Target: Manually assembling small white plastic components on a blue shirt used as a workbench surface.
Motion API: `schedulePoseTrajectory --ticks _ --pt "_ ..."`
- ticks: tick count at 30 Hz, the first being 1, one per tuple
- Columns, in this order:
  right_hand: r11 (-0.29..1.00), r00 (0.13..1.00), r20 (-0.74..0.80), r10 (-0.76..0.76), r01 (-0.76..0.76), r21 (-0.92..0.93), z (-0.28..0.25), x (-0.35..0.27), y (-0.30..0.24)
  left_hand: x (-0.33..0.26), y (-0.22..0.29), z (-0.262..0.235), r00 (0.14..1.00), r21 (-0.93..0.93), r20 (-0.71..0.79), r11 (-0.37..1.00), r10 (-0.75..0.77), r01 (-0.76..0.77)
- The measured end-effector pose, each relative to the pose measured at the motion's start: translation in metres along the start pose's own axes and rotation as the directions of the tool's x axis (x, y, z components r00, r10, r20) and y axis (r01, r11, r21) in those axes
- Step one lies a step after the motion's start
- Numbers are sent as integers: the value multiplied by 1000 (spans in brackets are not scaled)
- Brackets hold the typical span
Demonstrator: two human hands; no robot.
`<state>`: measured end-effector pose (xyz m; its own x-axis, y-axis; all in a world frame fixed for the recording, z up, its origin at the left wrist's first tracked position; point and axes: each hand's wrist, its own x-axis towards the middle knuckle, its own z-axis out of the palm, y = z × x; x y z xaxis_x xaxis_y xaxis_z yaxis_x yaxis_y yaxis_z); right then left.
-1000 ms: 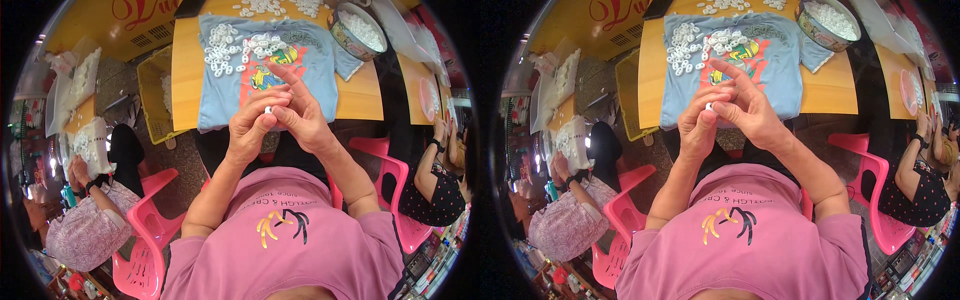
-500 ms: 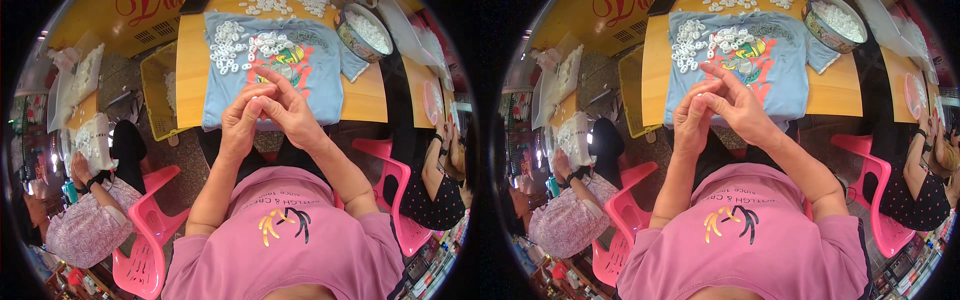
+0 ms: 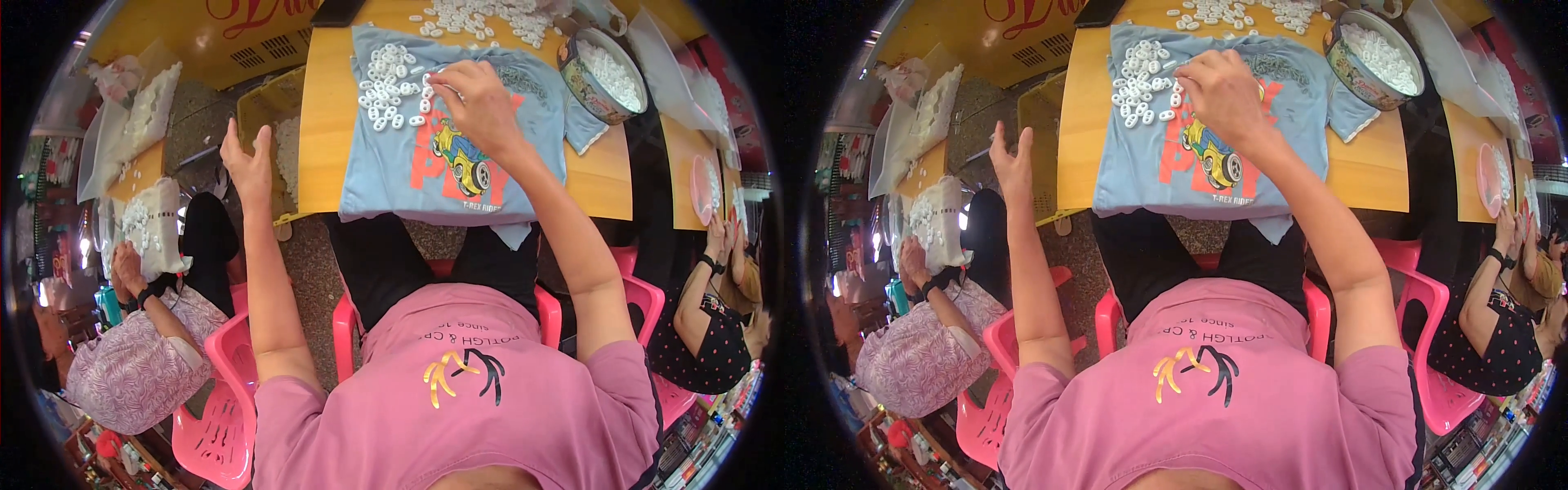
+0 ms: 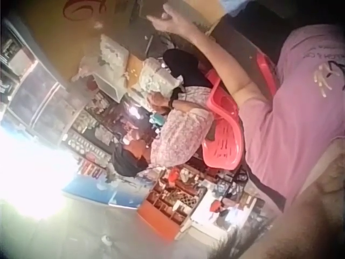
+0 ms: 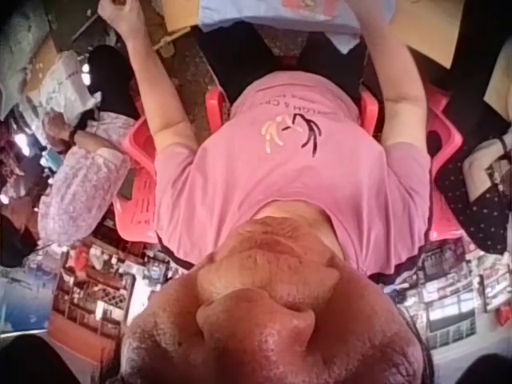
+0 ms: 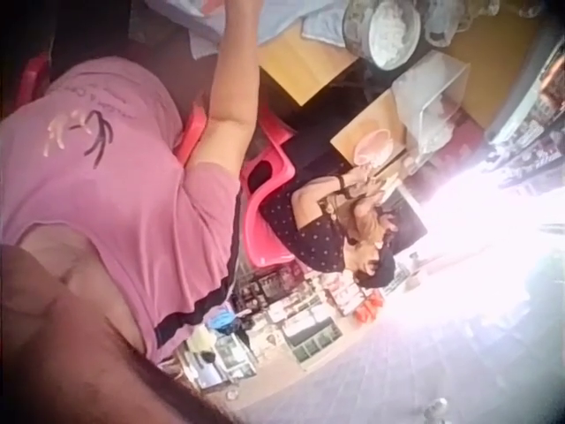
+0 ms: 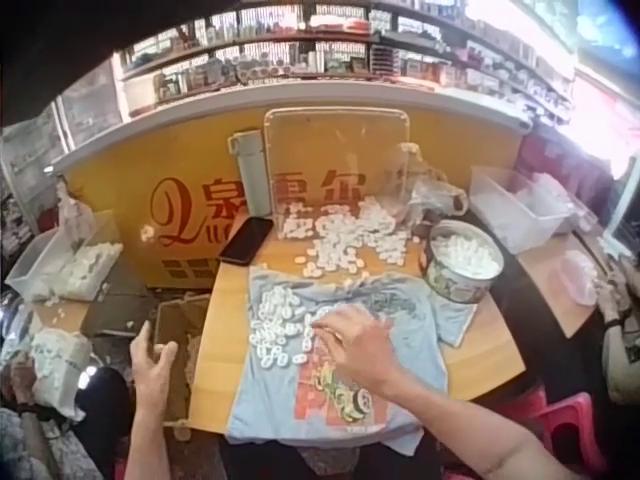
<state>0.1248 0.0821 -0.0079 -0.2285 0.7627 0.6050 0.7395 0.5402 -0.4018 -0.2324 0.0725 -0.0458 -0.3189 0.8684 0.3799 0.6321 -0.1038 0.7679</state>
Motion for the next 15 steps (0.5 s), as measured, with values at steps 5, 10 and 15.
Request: schedulePoseTrajectory --ticks 5,10,15 --pt "950 987 125 -100 132 -282 23 16 5 -17 13 12 994 34 5 993 111 -111" --pt "962 981 160 -111 146 -230 18 16 -4 -41 72 28 969 72 14 966 248 -248" --pt "978 971 189 -147 171 -120 10 9 -8 -49 110 52 857 -62 320 912 404 -406"
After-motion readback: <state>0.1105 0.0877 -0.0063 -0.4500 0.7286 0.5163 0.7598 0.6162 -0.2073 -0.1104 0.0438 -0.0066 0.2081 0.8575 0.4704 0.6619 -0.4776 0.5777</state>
